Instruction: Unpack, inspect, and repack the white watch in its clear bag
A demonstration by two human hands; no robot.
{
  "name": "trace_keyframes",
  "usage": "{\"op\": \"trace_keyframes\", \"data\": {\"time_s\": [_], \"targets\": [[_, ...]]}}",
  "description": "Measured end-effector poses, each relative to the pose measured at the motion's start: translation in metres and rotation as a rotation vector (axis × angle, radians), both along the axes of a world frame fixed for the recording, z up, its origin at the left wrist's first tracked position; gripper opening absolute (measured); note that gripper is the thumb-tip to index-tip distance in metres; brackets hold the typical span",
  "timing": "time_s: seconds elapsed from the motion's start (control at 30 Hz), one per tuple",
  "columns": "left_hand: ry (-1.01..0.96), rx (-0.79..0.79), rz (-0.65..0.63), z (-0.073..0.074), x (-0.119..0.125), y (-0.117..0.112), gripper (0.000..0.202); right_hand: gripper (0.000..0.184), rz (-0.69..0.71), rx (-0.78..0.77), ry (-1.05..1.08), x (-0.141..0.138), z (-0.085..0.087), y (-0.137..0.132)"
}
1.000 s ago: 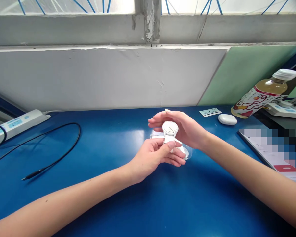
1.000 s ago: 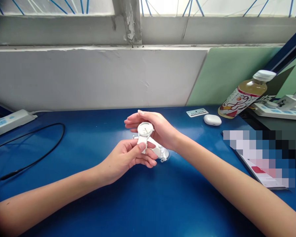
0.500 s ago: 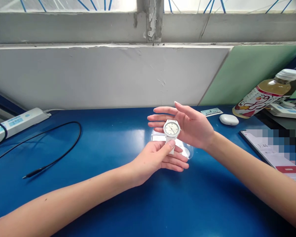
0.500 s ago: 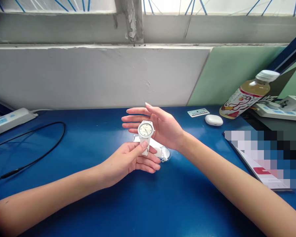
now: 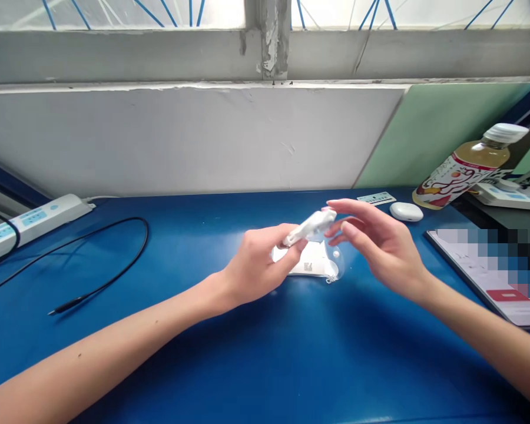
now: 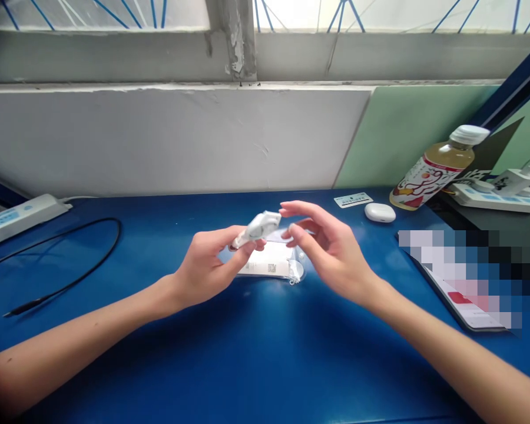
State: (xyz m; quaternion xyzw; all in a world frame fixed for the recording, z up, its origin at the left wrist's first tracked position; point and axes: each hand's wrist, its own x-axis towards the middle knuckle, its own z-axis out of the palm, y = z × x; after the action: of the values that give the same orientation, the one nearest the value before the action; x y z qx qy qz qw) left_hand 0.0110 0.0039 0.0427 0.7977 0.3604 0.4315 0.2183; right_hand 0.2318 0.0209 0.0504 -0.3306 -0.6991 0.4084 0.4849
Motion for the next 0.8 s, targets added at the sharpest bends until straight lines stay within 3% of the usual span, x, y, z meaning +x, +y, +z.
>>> {"op": "trace_keyframes", "data": {"time_s": [0.07, 0.13, 0.33, 0.43, 0.6, 0.8], "targets": [[0.108, 0.239, 0.000, -0.008, -0.002, 0.003, 0.015, 0.038, 0.034, 0.006, 0.033, 0.007, -0.009, -0.011], [0.199, 0.352, 0.014, -0.015, -0.001, 0.004, 0.017, 0.038, 0.075, 0.044, -0.020, 0.012, -0.015, -0.017], [0.382, 0.540, 0.020, -0.019, 0.003, 0.003, 0.013, 0.034, 0.023, 0.366, -0.239, 0.021, -0.018, -0.019], [0.404, 0.597, -0.001, -0.019, 0.002, 0.000, 0.014, 0.035, 0.042, 0.436, -0.311, 0.022, -0.020, -0.019], [0.352, 0.515, -0.012, -0.024, 0.001, 0.001, 0.026, 0.032, 0.059, 0.373, -0.305, 0.026, -0.021, -0.013], [0.454, 0.204, -0.011, -0.033, -0.004, 0.013, 0.080, 0.017, -0.081, 0.144, -0.223, 0.035, -0.021, 0.003]]}}
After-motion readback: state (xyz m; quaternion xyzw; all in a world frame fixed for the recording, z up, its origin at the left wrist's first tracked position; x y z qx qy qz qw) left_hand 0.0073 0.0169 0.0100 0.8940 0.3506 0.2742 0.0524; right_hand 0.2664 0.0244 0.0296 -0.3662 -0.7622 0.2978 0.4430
